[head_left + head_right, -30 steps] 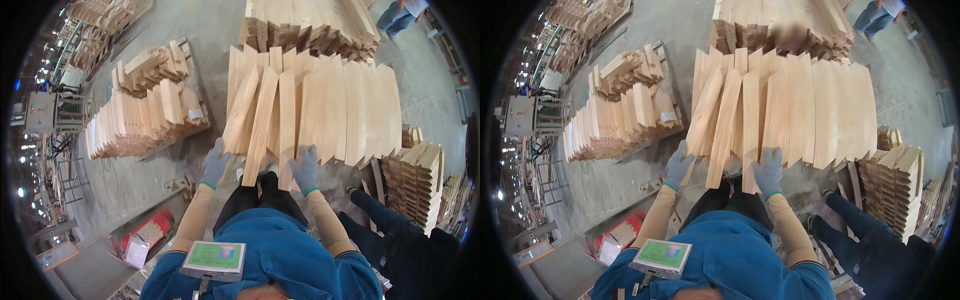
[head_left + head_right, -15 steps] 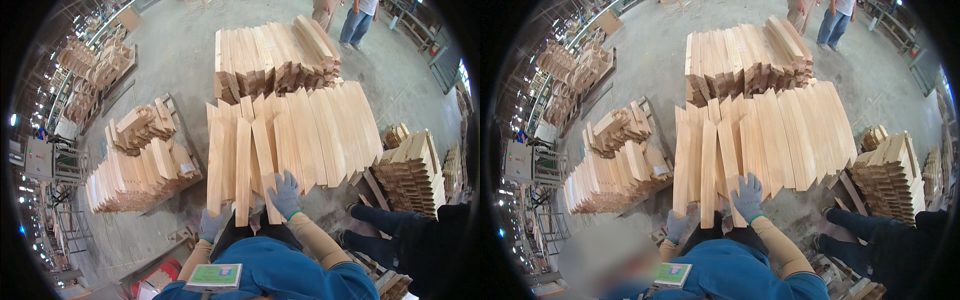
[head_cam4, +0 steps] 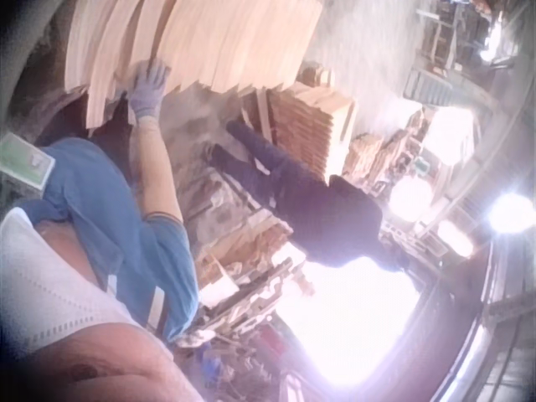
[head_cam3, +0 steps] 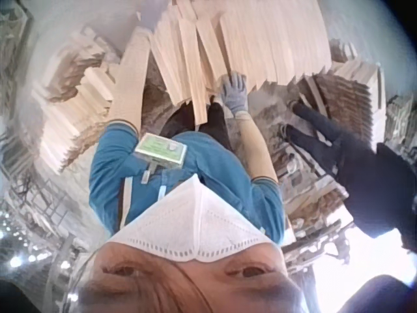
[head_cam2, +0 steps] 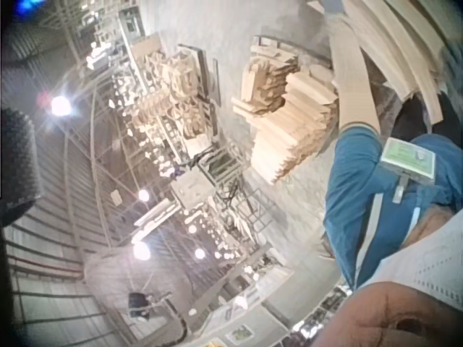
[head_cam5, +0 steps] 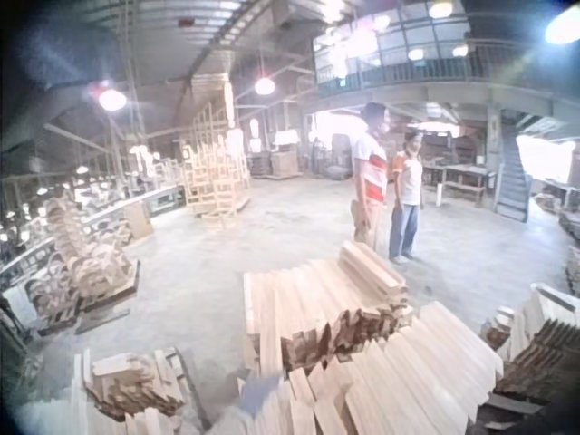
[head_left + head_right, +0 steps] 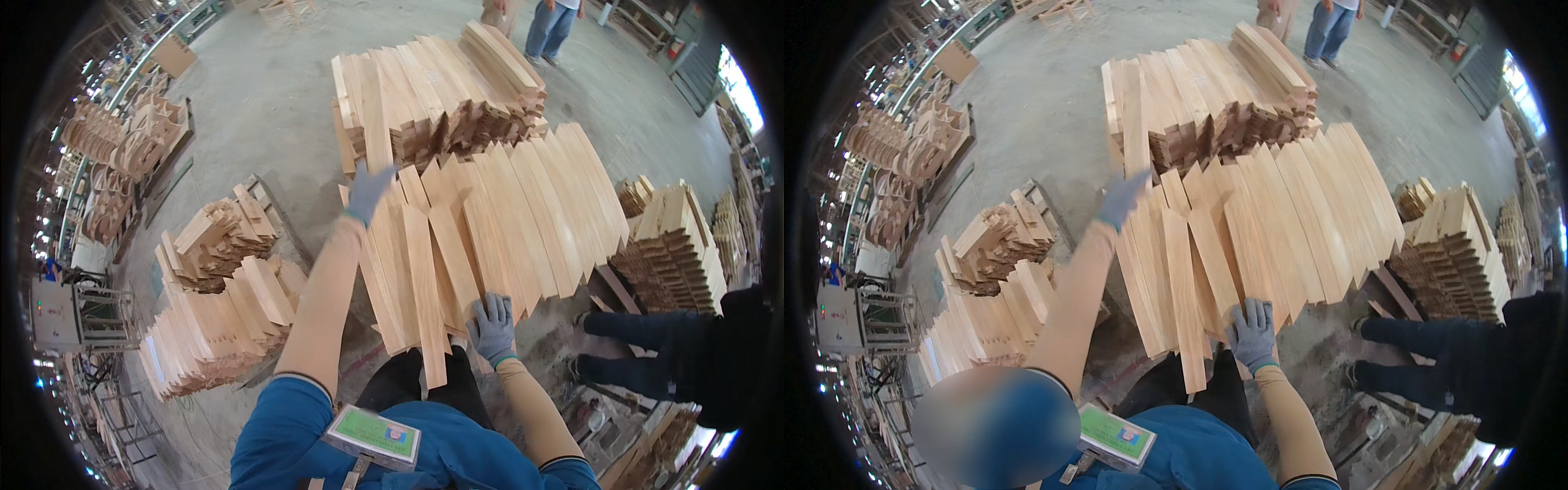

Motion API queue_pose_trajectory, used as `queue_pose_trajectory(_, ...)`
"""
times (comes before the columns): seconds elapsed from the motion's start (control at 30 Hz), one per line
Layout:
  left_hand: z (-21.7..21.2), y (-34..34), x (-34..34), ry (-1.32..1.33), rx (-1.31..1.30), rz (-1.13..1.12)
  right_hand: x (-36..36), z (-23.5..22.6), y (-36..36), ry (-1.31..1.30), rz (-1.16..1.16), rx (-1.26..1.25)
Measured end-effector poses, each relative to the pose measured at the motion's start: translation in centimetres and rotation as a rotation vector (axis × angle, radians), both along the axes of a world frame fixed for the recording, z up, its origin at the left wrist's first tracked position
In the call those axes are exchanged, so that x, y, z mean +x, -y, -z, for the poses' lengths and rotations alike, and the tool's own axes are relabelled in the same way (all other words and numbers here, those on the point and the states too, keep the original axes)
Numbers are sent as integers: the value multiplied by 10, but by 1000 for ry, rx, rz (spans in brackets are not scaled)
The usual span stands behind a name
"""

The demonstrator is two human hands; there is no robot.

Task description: The person picks up wooden planks and aligns them on a workbench. They use a brush to apply glue into pre-drilled holes on the planks and then place the pieces together. The person repeats this process with multiple planks, stacking the assembled pieces on the table.

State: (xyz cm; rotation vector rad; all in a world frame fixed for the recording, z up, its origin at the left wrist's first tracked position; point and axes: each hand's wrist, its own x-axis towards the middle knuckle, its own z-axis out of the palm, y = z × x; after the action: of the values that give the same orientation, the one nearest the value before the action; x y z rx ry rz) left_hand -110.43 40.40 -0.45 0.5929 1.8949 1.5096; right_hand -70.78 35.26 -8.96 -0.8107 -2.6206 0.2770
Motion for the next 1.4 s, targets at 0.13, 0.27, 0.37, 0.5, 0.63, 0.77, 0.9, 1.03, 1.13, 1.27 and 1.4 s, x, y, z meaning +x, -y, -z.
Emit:
queue_pose_trajectory(0.13, -23, -33, -6, 86, -85, -7, 1, 1, 6, -2, 49, 40)
queue_pose_trajectory(0.27, 60, 27, 47, -210, -24, 230, -4, 0, 1, 19, 34, -12)
queue_pose_trajectory(0.37, 65, 100, 143, -563, -309, 329, -4, 9, 9, 52, 172, -16)
queue_pose_trajectory(0.5, 91, 172, 224, -793, -422, 484, -27, 15, 42, 58, 416, -47)
queue_pose_trajectory(0.63, 91, 176, 234, -632, -462, 443, -26, 12, 70, 66, 398, -164)
queue_pose_trajectory(0.77, 88, 182, 209, -351, -153, 399, 1, 4, 76, -72, 355, -322)
queue_pose_trajectory(0.9, 24, 191, 172, 510, -53, 213, 34, -50, 57, -98, 412, -863)
queue_pose_trajectory(1.03, -7, 191, 166, 971, 268, 88, 53, -41, 31, -222, 342, -544)
queue_pose_trajectory(1.13, -4, 192, 184, 951, 292, 67, 43, -31, 8, -202, 404, -416)
queue_pose_trajectory(1.27, -5, 187, 214, 1225, 373, 29, 23, -11, -13, 122, 430, -355)
queue_pose_trajectory(1.4, -11, 173, 244, 1442, 687, 43, 3, -39, -38, 366, 458, -703)
